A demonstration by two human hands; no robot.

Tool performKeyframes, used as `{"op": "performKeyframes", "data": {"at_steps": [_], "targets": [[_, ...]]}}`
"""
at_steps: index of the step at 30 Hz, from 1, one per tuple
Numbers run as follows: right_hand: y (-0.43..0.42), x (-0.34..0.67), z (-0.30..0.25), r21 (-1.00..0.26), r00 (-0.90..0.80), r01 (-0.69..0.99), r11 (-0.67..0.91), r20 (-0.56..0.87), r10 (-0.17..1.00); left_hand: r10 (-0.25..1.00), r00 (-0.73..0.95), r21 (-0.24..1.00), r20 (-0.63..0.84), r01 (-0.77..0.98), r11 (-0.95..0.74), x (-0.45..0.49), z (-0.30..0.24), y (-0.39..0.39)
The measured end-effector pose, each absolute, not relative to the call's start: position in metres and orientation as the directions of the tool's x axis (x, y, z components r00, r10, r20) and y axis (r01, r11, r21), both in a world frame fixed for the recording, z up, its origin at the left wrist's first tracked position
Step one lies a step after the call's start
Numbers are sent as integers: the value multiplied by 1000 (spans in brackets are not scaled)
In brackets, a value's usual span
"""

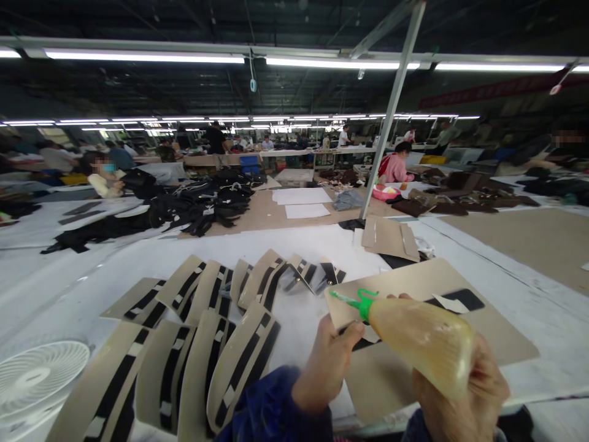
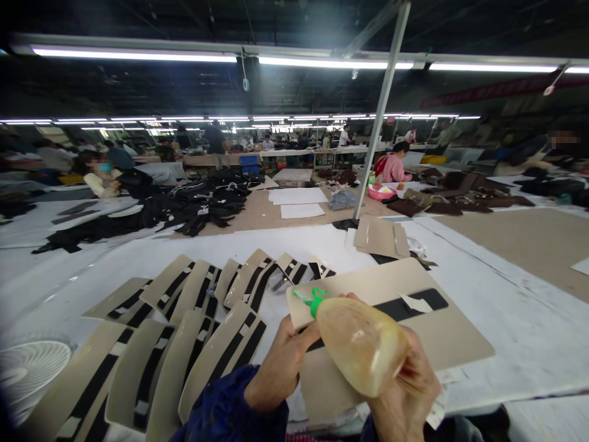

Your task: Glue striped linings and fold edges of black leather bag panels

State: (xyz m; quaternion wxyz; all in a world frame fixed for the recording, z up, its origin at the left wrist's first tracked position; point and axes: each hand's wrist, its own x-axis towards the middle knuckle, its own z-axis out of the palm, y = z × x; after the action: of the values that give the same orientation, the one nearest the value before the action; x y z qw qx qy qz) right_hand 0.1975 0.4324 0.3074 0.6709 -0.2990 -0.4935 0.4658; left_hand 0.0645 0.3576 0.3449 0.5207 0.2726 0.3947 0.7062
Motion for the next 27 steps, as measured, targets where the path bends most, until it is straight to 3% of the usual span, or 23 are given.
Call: {"op": "performKeyframes", "data": {"at_steps": [5,9,12,16,22,27], "targets": [[431,191,310,-866,221,-196,460,418,881,942,-336,860,-15,-485,-159,64,346,359],[430,185,316,-867,124,-154,474,459,880,935,-355,876,6,-449,-176,62,345,359],[436,181,325,-828,281,-6,560,536,796,916,-396,886,-61,-445,-133,60,340,356],[441,181,332,-831,453,143,538,538,711,895,-433,898,-108,-429,-100,56,338,352],[425,176,313,-846,204,-137,516,486,850,903,-424,907,-68,-403,-121,57,347,355],[427,168,308,-860,134,-195,472,453,881,923,-383,897,33,-396,-196,55,345,360]]}}
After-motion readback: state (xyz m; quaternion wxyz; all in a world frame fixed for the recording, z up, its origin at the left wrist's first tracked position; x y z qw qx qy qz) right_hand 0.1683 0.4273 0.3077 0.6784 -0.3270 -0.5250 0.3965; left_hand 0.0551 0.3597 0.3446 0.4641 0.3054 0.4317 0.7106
